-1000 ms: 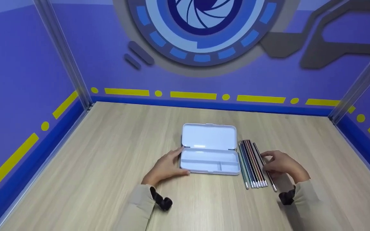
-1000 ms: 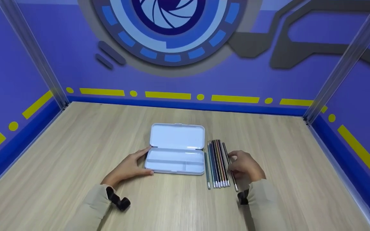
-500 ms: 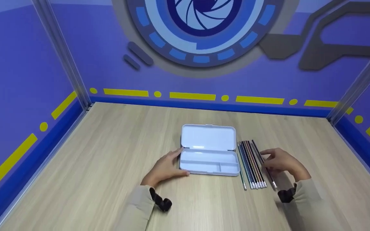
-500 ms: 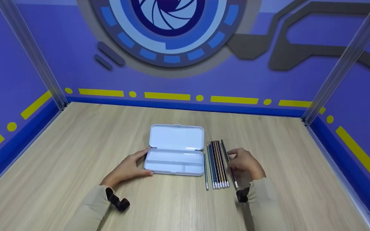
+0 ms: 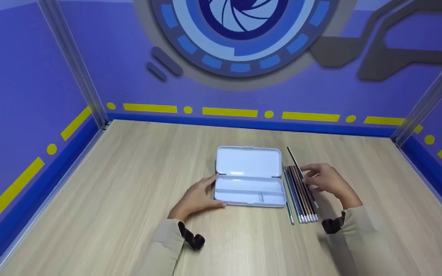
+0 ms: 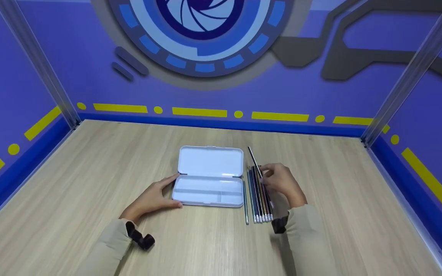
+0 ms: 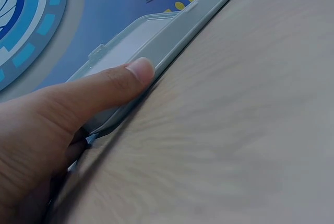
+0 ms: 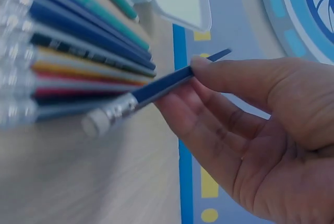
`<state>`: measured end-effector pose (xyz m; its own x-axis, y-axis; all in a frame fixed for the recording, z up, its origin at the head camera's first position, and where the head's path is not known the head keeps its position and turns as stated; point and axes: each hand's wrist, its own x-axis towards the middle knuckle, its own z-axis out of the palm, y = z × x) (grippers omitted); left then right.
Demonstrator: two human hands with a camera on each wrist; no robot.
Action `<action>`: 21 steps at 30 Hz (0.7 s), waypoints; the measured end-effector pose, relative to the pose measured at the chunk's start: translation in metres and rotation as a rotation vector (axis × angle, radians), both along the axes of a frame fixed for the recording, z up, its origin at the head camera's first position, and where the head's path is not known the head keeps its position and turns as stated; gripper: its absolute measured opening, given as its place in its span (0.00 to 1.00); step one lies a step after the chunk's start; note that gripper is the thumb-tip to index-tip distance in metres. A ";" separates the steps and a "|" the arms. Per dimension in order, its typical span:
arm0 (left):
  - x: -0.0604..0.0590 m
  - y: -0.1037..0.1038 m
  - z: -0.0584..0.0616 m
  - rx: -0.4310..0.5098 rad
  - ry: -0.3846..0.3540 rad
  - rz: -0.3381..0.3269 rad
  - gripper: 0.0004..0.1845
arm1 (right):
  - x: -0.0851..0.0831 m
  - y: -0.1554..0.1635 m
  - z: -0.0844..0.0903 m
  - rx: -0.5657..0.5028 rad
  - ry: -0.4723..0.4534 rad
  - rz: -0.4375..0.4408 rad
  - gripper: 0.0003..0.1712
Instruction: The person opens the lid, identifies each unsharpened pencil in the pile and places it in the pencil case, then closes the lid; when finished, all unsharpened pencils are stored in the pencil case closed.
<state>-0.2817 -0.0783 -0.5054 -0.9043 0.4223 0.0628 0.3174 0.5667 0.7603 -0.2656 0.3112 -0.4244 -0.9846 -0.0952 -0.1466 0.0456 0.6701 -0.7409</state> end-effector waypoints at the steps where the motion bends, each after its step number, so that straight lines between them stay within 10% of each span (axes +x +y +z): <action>1: 0.000 0.000 0.000 -0.001 -0.003 0.002 0.56 | -0.001 -0.003 0.001 0.000 0.009 0.002 0.25; 21: -0.002 0.000 -0.001 0.019 -0.023 0.002 0.55 | -0.019 -0.071 0.011 0.116 0.214 0.201 0.15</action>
<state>-0.2833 -0.0788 -0.5063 -0.9065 0.4192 0.0506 0.2989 0.5525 0.7781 -0.2844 0.2406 -0.4134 -0.9573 -0.2862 0.0405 -0.2453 0.7303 -0.6375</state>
